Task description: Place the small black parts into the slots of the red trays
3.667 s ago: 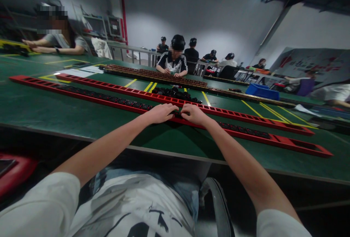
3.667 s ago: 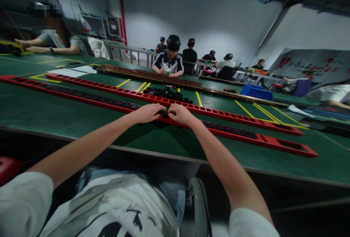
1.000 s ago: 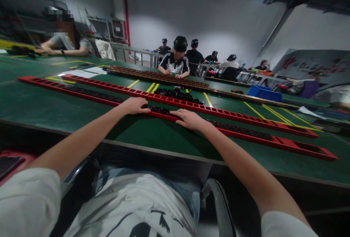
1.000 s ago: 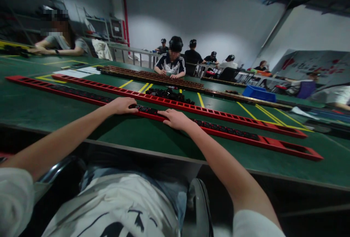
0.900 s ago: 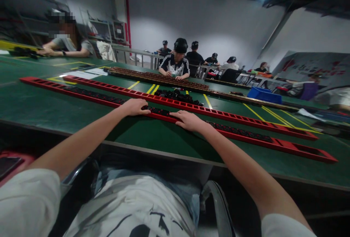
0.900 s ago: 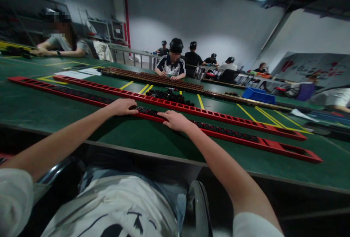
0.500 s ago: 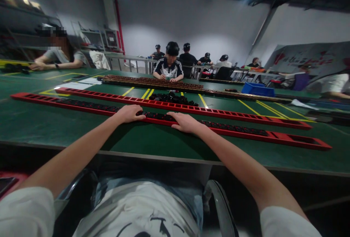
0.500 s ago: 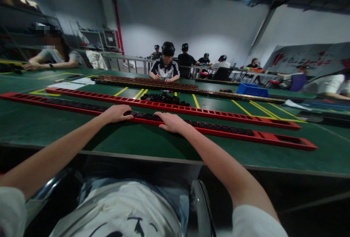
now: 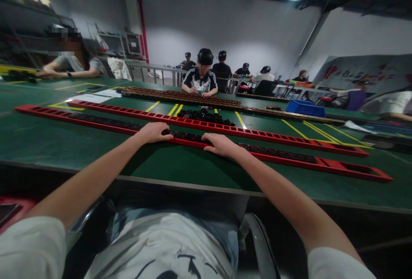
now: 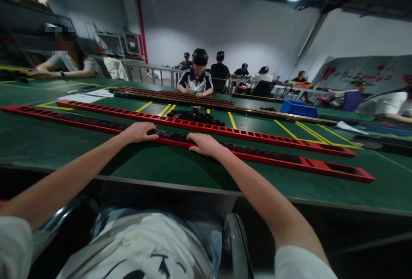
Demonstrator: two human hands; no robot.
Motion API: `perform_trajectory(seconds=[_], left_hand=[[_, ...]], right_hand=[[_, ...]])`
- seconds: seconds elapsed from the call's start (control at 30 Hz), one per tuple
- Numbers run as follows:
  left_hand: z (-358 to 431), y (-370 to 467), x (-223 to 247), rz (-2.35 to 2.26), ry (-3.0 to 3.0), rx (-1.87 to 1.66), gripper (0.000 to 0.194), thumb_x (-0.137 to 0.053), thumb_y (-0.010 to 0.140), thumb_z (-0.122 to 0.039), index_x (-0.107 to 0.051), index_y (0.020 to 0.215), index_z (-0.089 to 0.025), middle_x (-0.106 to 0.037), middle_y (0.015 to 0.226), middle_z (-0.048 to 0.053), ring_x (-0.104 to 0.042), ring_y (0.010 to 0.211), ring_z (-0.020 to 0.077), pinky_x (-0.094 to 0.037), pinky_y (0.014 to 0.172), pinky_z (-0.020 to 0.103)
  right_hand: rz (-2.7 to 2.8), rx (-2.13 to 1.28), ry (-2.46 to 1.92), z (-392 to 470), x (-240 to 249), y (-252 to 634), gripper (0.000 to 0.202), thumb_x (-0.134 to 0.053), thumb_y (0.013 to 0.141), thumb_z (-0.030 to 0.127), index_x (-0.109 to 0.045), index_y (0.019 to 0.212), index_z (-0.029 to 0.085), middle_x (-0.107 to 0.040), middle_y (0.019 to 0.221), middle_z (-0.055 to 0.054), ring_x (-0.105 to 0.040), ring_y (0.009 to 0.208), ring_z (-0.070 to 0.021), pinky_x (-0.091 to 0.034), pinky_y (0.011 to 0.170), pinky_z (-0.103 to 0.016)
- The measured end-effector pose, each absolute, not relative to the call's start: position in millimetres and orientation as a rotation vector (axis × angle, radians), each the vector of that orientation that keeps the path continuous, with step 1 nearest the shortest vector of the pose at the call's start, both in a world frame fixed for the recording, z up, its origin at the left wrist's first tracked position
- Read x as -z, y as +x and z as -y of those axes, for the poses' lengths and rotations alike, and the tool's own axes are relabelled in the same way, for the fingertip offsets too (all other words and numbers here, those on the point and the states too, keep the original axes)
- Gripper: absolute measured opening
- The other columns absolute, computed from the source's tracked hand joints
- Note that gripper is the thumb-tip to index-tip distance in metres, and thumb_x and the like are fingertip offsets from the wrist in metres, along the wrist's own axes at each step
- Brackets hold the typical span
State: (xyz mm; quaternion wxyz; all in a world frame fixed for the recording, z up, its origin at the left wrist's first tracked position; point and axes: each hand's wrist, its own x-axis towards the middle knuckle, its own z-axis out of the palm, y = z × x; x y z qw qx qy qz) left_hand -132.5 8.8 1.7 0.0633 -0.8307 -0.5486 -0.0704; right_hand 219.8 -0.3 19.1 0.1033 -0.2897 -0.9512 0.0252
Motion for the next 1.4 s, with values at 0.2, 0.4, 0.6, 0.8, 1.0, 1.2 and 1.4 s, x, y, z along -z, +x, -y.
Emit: perform_trajectory(seconds=[0.2, 0.4, 0.6, 0.8, 1.0, 1.2, 1.4], left_hand=[[-8.9, -132.4, -1.2, 1.683, -2.496, 0.225, 0.058, -0.044, 0.087, -0.071, -0.067, 0.099, -0.020, -0.072, 0.108, 0.010, -0.065, 0.100, 0.0269, -0.046, 0.076, 0.030], [-8.6, -134.6, -2.3, 1.701, -2.490, 0.247, 0.060, -0.045, 0.086, -0.073, -0.069, 0.101, -0.020, -0.072, 0.110, 0.010, -0.065, 0.102, 0.0275, -0.046, 0.077, 0.031], [-9.9, -136.2, -4.3, 1.699, -2.466, 0.280, 0.063, -0.051, 0.082, -0.076, -0.068, 0.109, -0.022, -0.071, 0.119, 0.008, -0.064, 0.111, 0.0275, -0.046, 0.082, 0.030], [-16.2, -153.3, -7.4, 1.851, -2.364, 0.325, 0.067, -0.053, 0.080, -0.076, -0.067, 0.120, -0.024, -0.070, 0.124, 0.008, -0.065, 0.111, 0.0276, -0.046, 0.087, 0.032], [-26.1, -177.3, -3.0, 1.975, -2.288, 0.214, 0.075, -0.049, 0.077, -0.081, -0.070, 0.119, -0.023, -0.070, 0.125, 0.011, -0.063, 0.116, 0.0317, -0.046, 0.089, 0.034], [-25.6, -169.2, -3.3, 1.960, -2.269, 0.212, 0.071, -0.034, 0.087, -0.077, -0.073, 0.104, -0.020, -0.071, 0.118, 0.013, -0.065, 0.108, 0.0321, -0.046, 0.086, 0.036], [-19.6, -165.0, -4.5, 2.106, -2.177, 0.305, 0.074, -0.020, 0.094, -0.069, -0.073, 0.084, -0.019, -0.074, 0.100, 0.015, -0.068, 0.097, 0.0323, -0.047, 0.074, 0.035]], right_hand=[[2.810, -0.077, -0.906, 2.6, -20.2, 218.0, 0.033, -0.065, 0.094, 0.032, -0.056, 0.124, 0.021, -0.068, 0.121, -0.010, -0.065, 0.106, -0.0254, -0.048, 0.086, -0.033], [2.813, -0.065, -0.927, 4.2, -21.7, 215.1, 0.037, -0.064, 0.094, 0.030, -0.054, 0.127, 0.020, -0.067, 0.123, -0.011, -0.064, 0.109, -0.0258, -0.048, 0.087, -0.033], [2.822, -0.099, -0.906, -3.9, -25.2, 219.7, 0.040, -0.068, 0.091, 0.030, -0.055, 0.128, 0.021, -0.067, 0.124, -0.010, -0.064, 0.110, -0.0259, -0.048, 0.088, -0.033], [2.813, -0.184, -0.914, -22.7, -29.8, 253.2, 0.037, -0.066, 0.090, 0.030, -0.058, 0.125, 0.022, -0.066, 0.124, -0.009, -0.064, 0.108, -0.0246, -0.048, 0.090, -0.033], [2.789, -0.201, -0.964, -29.6, -33.4, 268.6, 0.033, -0.067, 0.086, 0.026, -0.060, 0.118, 0.021, -0.067, 0.119, -0.009, -0.063, 0.103, -0.0234, -0.047, 0.089, -0.032], [2.791, -0.101, -0.983, -25.3, -34.0, 260.8, 0.024, -0.062, 0.091, 0.033, -0.061, 0.111, 0.020, -0.067, 0.108, -0.008, -0.061, 0.091, -0.0207, -0.044, 0.079, -0.029], [2.801, -0.020, -1.042, -13.1, -40.8, 250.9, 0.021, -0.059, 0.093, 0.039, -0.060, 0.098, 0.019, -0.066, 0.095, -0.007, -0.057, 0.080, -0.0186, -0.036, 0.068, -0.027]])
